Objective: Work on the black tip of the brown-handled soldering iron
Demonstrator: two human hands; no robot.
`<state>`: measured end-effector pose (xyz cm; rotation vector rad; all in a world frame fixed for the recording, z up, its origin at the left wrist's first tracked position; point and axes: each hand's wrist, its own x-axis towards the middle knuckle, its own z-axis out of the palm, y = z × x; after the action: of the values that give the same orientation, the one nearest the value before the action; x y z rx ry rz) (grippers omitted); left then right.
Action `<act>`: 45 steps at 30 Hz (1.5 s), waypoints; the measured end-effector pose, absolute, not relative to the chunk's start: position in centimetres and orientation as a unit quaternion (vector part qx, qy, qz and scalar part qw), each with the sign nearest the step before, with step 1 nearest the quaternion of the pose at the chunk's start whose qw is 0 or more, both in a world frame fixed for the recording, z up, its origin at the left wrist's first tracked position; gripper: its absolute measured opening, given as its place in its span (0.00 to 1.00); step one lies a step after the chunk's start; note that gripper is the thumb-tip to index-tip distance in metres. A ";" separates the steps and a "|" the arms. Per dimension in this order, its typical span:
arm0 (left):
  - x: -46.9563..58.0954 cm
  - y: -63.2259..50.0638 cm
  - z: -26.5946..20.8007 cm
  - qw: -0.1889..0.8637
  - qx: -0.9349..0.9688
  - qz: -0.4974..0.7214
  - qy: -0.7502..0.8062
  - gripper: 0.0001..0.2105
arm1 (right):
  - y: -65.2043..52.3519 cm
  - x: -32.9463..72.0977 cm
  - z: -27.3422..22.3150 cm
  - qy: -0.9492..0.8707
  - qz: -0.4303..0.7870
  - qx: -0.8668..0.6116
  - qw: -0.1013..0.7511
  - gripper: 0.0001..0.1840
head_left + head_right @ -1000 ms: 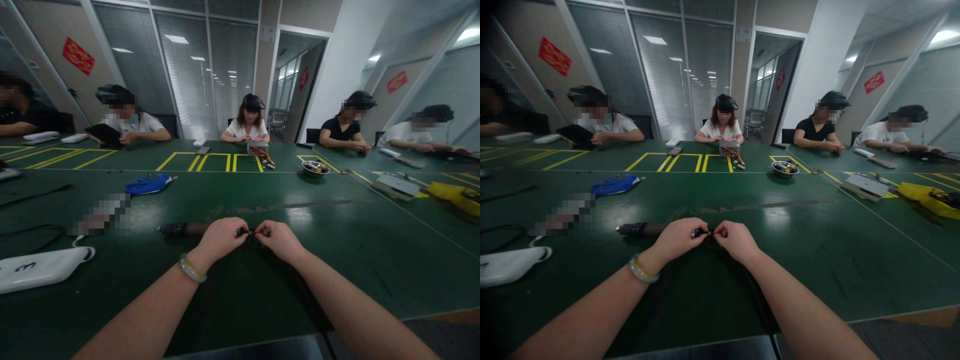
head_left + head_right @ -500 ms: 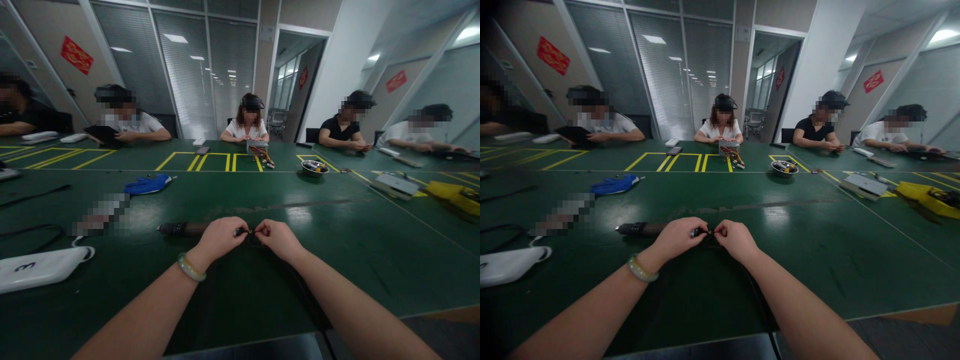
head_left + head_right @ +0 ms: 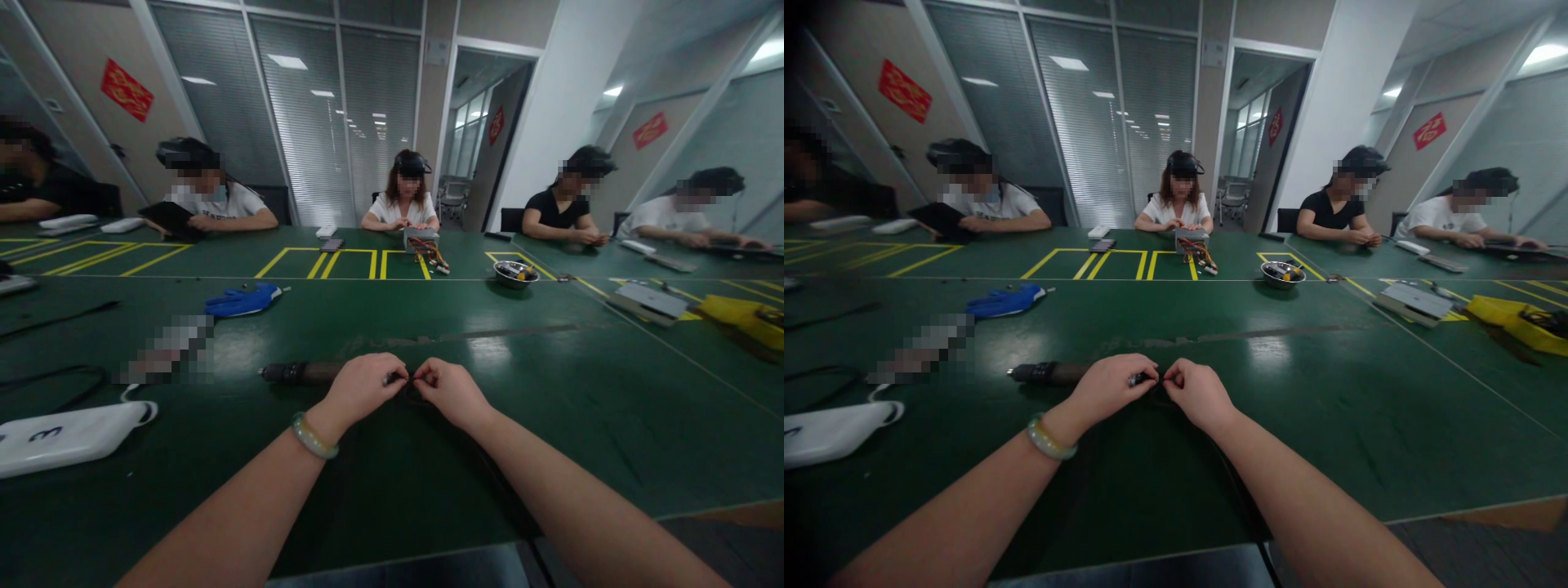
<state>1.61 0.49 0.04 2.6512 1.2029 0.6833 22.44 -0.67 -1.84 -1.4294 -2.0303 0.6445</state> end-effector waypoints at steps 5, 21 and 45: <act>1.8 0.3 0.2 0.066 0.880 0.229 0.411 0.04 | -0.3 22.4 -2.4 -0.738 0.299 -0.531 0.289 0.05; 2.1 0.2 -0.1 0.033 0.885 0.230 0.404 0.04 | 0.0 21.7 -2.5 -0.713 0.354 -0.521 0.308 0.04; 1.9 0.1 0.5 0.075 0.886 0.218 0.402 0.05 | -1.4 21.5 -0.4 -0.781 0.207 -0.519 0.280 0.02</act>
<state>1.86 0.10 0.46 2.6580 1.2070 0.6552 21.47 -1.42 -0.44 -1.3923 -2.0931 0.5548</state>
